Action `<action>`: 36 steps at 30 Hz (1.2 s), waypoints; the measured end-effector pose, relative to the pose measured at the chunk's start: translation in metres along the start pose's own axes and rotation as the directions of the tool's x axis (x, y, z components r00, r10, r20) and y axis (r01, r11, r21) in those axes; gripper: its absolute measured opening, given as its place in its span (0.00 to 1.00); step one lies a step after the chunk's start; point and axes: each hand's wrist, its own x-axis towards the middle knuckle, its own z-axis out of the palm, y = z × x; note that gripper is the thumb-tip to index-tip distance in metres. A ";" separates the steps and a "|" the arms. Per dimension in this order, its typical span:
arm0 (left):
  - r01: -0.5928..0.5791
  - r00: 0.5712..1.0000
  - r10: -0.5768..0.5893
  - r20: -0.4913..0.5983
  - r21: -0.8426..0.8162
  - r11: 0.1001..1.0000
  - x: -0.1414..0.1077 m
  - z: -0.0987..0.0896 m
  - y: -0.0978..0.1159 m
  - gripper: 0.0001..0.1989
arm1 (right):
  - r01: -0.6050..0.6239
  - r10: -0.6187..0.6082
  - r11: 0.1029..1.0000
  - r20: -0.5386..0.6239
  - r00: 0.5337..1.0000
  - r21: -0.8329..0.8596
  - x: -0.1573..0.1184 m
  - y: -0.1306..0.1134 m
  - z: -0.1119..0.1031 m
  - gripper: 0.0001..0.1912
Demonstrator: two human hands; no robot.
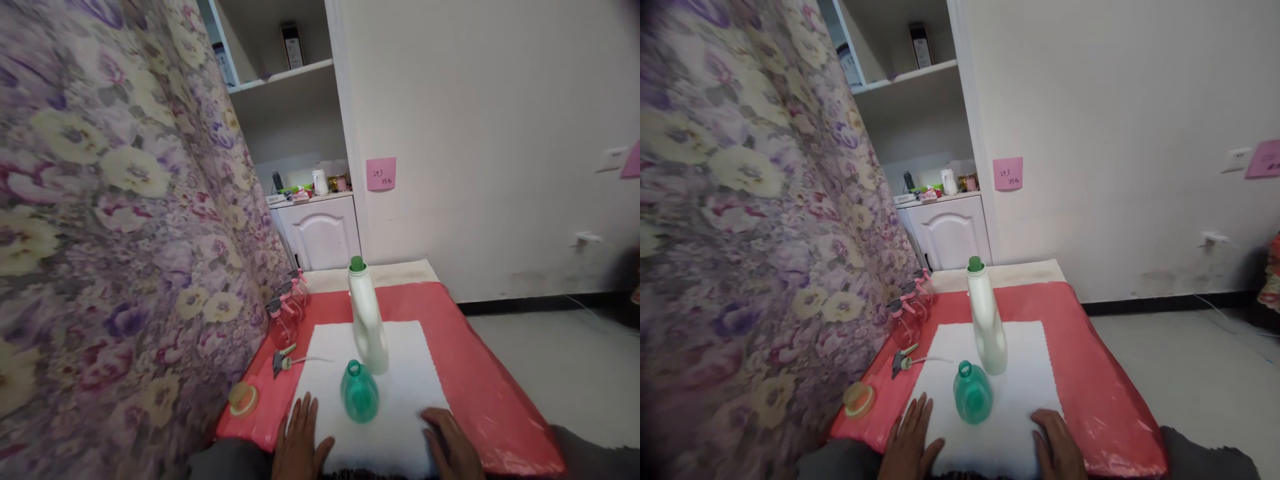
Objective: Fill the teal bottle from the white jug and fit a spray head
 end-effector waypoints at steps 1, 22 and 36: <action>0.002 1.000 -0.002 0.019 0.009 1.000 -0.001 -0.003 -0.001 0.31 | 0.004 -0.004 1.000 -0.004 1.000 0.001 0.000 0.000 0.000 0.09; -0.117 0.953 0.118 0.278 -0.022 0.993 0.004 -0.031 0.000 0.43 | 0.039 -0.039 0.998 0.013 0.999 -0.038 -0.003 0.005 0.000 0.09; -0.106 0.985 0.135 0.105 -0.245 0.964 -0.006 -0.039 -0.034 0.29 | 0.013 -0.010 0.998 0.049 0.999 -0.063 -0.008 0.014 0.000 0.11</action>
